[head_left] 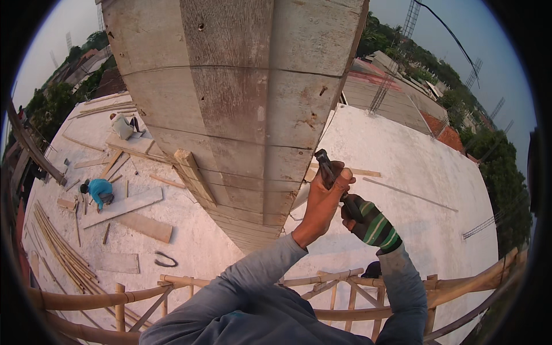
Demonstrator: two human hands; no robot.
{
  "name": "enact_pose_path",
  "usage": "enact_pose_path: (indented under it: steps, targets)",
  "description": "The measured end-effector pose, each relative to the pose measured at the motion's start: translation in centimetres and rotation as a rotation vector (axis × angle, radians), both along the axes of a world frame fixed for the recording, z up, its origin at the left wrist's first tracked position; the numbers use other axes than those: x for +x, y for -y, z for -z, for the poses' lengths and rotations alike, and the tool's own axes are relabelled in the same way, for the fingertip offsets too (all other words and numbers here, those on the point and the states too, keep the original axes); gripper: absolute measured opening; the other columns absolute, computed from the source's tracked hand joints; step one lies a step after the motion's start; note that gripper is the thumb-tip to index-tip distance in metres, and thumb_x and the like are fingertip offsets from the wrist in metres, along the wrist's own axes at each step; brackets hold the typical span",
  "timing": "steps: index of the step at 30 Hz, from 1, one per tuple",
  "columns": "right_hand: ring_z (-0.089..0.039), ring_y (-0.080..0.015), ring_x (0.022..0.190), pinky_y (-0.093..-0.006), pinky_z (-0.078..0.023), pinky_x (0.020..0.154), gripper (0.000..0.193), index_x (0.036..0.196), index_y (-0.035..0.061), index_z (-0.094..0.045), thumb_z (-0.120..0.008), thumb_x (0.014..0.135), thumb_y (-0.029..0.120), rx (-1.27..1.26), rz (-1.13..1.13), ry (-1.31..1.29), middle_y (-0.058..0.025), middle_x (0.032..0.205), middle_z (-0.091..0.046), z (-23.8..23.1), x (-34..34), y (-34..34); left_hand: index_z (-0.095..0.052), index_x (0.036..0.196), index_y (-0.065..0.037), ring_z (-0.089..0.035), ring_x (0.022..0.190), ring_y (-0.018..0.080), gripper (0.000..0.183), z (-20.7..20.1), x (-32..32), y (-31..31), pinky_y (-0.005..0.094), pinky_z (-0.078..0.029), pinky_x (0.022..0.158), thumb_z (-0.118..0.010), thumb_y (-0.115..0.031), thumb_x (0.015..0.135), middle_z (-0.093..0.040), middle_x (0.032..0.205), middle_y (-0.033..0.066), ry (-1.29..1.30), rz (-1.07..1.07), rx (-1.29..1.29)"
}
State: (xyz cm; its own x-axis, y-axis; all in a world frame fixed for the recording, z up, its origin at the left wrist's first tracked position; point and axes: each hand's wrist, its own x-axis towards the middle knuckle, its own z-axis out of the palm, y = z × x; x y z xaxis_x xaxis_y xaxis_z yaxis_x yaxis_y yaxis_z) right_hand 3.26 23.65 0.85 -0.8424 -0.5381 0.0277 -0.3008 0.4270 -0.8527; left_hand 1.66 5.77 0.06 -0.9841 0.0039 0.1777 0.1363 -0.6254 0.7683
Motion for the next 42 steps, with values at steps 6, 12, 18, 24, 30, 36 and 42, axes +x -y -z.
enact_pose_path:
  steps: [6,12,18,24,30,36,42]
  targets:
    - [-0.063,-0.0183,0.103,-0.0361,-0.053,0.094,0.067,0.151,0.0031,-0.042,-0.066,0.088,0.0,-0.101,-0.022,0.066,-0.0117,0.127,-0.065,5.2,1.9,1.0,-0.052,0.138,-0.002,-0.061,0.119,0.0216,0.059,0.9,0.3,2.4,0.0407,-0.049,0.103,-0.046,-0.052,0.107,-0.063,0.128,0.0118,0.007,0.035,0.126]
    - [-0.055,-0.0262,0.132,-0.0413,-0.048,0.108,0.088,0.162,0.0102,-0.027,-0.07,0.088,-0.007,-0.657,0.032,0.33,-0.0123,0.158,-0.042,10.2,5.2,2.3,-0.056,0.137,-0.001,-0.063,0.116,0.0209,0.047,0.4,1.1,2.6,0.0386,-0.048,0.104,-0.049,-0.039,0.11,-0.068,0.124,0.0108,0.072,0.019,0.034]
    - [-0.047,-0.0386,0.142,-0.0514,-0.038,0.116,0.081,0.16,0.0151,-0.034,-0.072,0.09,0.001,-0.897,-0.196,0.257,-0.0244,0.161,-0.036,11.1,7.1,1.4,-0.061,0.133,0.0,-0.063,0.087,0.0127,0.043,-0.5,2.3,3.7,0.0309,-0.053,0.084,-0.057,-0.034,0.107,-0.067,0.1,0.0041,0.088,-0.043,-0.071]
    - [-0.067,-0.0338,0.115,-0.0481,-0.052,0.101,0.052,0.138,0.0066,-0.061,-0.075,0.088,0.001,-0.844,-0.066,-0.008,-0.0239,0.122,-0.068,9.9,7.7,1.2,-0.069,0.121,0.001,-0.036,0.055,0.0024,0.038,-1.9,3.7,6.6,0.0207,-0.034,0.054,-0.058,-0.032,0.107,-0.046,0.065,-0.0072,0.134,-0.061,-0.192]
    - [-0.065,-0.0197,0.065,-0.0331,-0.055,0.058,0.027,0.12,0.0058,-0.059,-0.067,0.094,0.001,-1.006,0.048,0.038,-0.0223,0.097,-0.07,6.8,7.5,1.2,-0.071,0.119,0.002,-0.028,0.053,0.0019,0.037,-2.6,3.6,9.4,0.0219,-0.022,0.049,-0.06,-0.031,0.106,-0.039,0.062,-0.0091,0.066,-0.047,-0.325]
    - [-0.047,-0.0107,0.045,-0.0252,-0.041,0.039,0.026,0.118,0.002,-0.058,-0.066,0.096,0.014,-0.787,0.128,-0.08,-0.0133,0.085,-0.063,9.5,4.2,-1.6,-0.07,0.118,0.005,-0.055,0.081,0.0055,0.035,-2.2,3.9,9.6,0.0249,-0.046,0.072,-0.059,-0.026,0.106,-0.069,0.09,-0.0009,-0.113,-0.177,-0.388]
    - [-0.067,-0.0333,0.089,-0.0424,-0.057,0.076,0.033,0.113,-0.0051,-0.069,-0.073,0.095,0.022,-0.549,0.879,-0.64,-0.0204,0.101,-0.07,12.8,0.6,-2.6,-0.069,0.102,0.005,-0.055,0.061,0.0342,0.022,-1.9,3.4,12.2,0.0451,-0.042,0.061,-0.058,-0.015,0.1,-0.057,0.069,0.021,-0.45,-0.373,-0.792]
